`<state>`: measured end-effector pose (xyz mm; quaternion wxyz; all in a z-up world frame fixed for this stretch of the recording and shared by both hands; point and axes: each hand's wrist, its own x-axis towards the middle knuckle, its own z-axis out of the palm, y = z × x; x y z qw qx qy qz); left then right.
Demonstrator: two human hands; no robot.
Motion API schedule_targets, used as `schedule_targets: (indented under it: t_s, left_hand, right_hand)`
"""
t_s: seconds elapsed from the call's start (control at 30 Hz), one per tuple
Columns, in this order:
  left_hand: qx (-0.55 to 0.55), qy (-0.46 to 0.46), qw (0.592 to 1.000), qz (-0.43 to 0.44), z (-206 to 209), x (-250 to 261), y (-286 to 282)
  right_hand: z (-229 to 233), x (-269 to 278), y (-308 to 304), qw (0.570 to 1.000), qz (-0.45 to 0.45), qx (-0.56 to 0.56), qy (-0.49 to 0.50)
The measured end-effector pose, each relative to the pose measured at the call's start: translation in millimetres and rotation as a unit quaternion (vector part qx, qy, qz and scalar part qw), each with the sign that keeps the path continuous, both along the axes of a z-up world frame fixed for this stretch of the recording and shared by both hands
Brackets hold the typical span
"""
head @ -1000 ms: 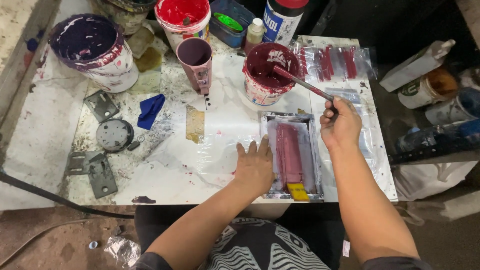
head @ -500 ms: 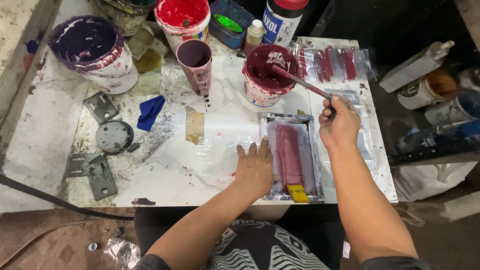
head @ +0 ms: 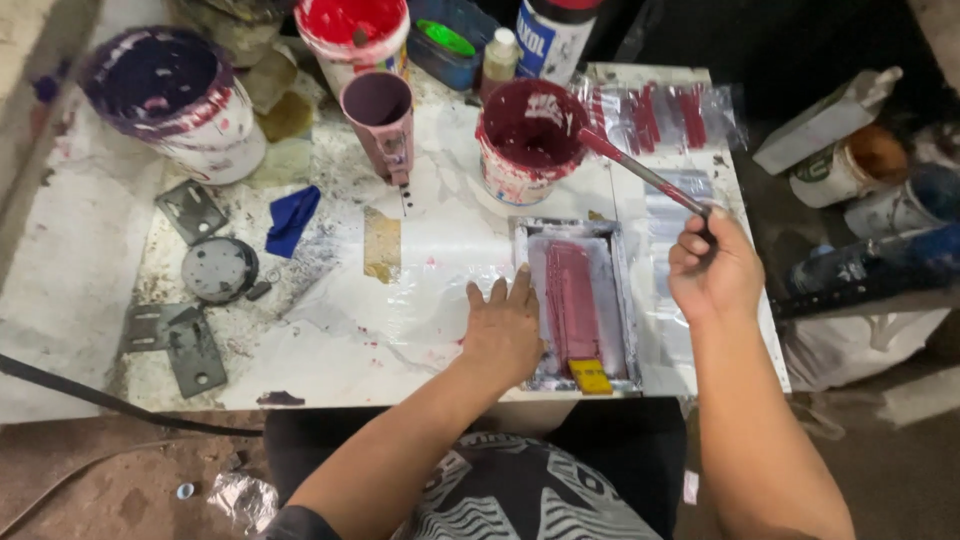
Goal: The person uses a yellow squeegee to spread red paint evenly inside a rectangular metal tray. They then use the squeegee to transfer the paint onto a clear plastic sheet, creating several vertical stripes of paint.
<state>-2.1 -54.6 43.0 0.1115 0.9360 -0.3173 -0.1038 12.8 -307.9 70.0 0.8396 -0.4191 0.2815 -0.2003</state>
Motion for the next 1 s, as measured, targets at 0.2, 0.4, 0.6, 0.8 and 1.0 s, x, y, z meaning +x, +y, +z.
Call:
schedule_targets:
  t_s: [0.2, 0.4, 0.6, 0.8, 1.0]
  left_hand:
    - [0.005, -0.002, 1.0, 0.005, 1.4, -0.5, 0.1]
    - [-0.006, -0.01, 1.0, 0.01, 1.4, -1.8, 2.0]
    - [-0.016, -0.011, 1.0, 0.014, -6.1, 0.1, 0.8]
    - [-0.023, -0.024, 0.999, 0.014, -6.7, -1.9, 1.6]
    - [-0.02, -0.027, 0.999, 0.012, -9.6, -1.0, 0.8]
  right_hand:
    - [-22.2, -56.2, -10.1, 0.996, -0.017, -0.066, 0.055]
    - [-58.7, -80.8, -8.8, 0.99, -0.027, -0.107, 0.087]
    - [-75.7, -86.6, -11.4, 0.984, -0.021, -0.147, 0.103]
    - [-70.5, -87.8, -1.9, 0.98, -0.026, -0.164, 0.112]
    - [-73.4, -87.6, 0.1, 0.977, -0.02, -0.176, 0.121]
